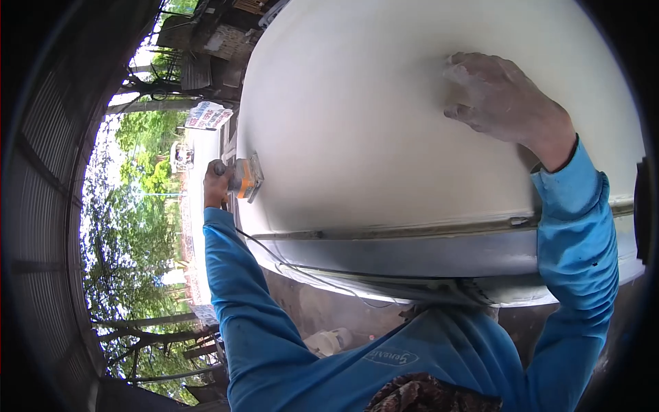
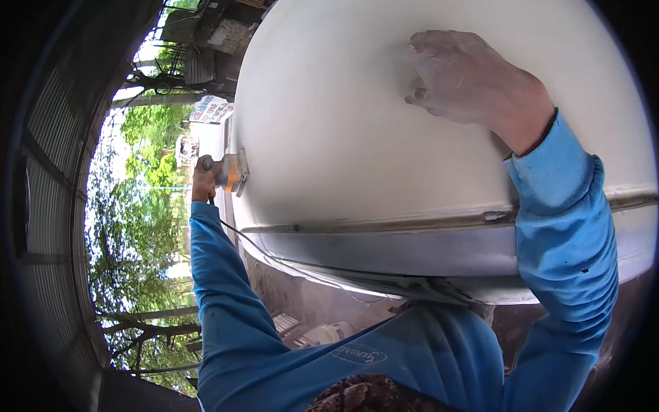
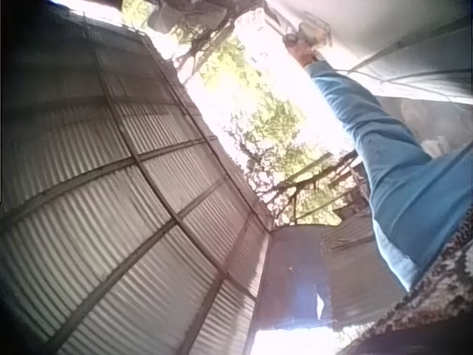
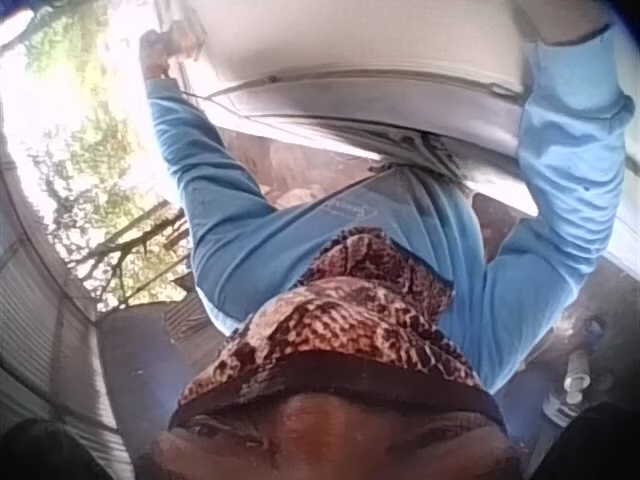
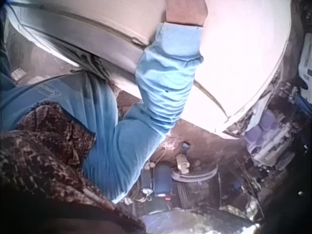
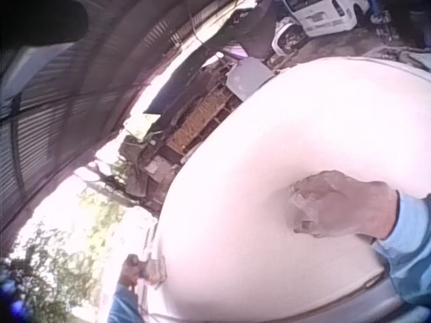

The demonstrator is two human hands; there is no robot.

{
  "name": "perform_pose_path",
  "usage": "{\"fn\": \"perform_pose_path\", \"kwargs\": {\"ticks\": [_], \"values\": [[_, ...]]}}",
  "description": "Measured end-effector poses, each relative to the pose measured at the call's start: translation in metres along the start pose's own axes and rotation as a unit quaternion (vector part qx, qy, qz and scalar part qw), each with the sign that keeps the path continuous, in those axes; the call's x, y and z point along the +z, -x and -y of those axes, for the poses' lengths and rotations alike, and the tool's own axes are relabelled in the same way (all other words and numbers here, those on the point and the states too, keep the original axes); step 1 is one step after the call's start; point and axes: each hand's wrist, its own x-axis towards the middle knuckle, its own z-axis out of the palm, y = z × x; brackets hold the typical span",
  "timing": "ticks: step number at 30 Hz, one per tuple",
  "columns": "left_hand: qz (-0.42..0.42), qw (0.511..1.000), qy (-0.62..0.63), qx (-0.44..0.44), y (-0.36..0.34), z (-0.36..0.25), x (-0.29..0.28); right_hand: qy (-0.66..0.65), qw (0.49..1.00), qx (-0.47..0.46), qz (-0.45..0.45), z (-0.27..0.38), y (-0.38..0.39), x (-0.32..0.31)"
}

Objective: The person is sanding the roof of a car using an electric sander.

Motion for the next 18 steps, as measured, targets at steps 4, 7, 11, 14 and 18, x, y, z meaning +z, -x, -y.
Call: {"fn": "perform_pose_path", "kwargs": {"ticks": [4, 7, 11, 14, 18], "values": [[-0.020, 0.999, -0.002, -0.031, 0.016, 0.031, -0.010, 0.008, 1.000, 0.011, 0.015, 0.006, 0.001, -0.013], [0.000, 0.997, -0.027, -0.065, 0.018, 0.007, -0.004, 0.030, 0.999, 0.018, -0.002, -0.021, 0.003, -0.002], [-0.014, 0.999, 0.007, 0.034, 0.023, -0.019, -0.007, -0.040, 0.998, 0.001, 0.052, 0.002, -0.010, -0.017], [-0.016, 0.996, 0.061, 0.066, 0.027, -0.080, -0.002, -0.014, 1.000, 0.002, -0.008, -0.011, -0.007, -0.004], [-0.063, 0.980, 0.052, 0.180, 0.005, -0.149, 0.023, -0.021, 0.999, -0.038, -0.028, -0.041, -0.015, 0.015]]}}
